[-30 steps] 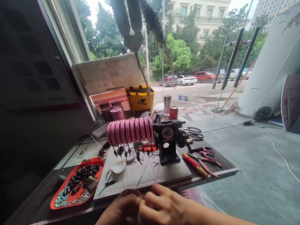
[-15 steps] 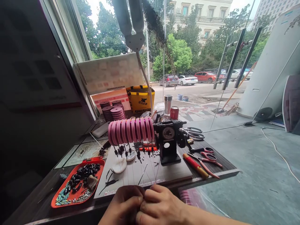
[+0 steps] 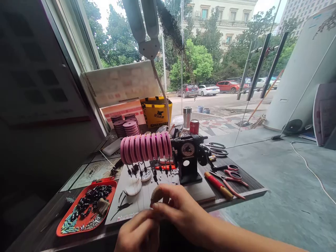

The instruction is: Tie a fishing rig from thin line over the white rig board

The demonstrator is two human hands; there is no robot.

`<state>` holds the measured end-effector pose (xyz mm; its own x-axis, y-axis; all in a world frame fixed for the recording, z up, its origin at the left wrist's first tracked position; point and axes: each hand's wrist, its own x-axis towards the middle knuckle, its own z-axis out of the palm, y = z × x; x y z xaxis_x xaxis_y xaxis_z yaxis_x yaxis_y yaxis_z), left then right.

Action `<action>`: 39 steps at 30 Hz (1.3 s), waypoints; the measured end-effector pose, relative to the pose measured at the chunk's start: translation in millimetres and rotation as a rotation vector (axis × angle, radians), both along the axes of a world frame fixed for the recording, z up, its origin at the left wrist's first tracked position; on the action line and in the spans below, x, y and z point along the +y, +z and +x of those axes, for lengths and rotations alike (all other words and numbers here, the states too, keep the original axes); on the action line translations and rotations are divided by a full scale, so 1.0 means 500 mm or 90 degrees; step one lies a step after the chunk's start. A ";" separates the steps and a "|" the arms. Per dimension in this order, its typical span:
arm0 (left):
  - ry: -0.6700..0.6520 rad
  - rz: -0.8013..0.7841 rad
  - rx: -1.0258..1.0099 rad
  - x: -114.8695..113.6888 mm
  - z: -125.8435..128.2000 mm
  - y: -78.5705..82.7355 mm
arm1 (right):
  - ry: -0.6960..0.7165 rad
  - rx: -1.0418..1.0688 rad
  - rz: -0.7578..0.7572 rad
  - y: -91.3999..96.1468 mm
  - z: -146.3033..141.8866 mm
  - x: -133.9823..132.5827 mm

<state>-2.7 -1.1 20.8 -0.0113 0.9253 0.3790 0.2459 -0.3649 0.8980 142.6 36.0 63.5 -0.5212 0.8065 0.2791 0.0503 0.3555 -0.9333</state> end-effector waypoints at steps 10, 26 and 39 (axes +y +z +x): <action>-0.218 -0.639 -0.400 0.035 -0.008 0.029 | -0.053 -0.296 0.826 -0.037 0.014 -0.035; -0.225 -0.256 -0.157 0.032 -0.018 0.007 | 0.048 0.068 -0.093 0.010 -0.011 -0.017; -0.296 -0.491 -0.329 0.030 -0.025 0.009 | 0.127 -0.115 0.053 0.026 0.022 -0.039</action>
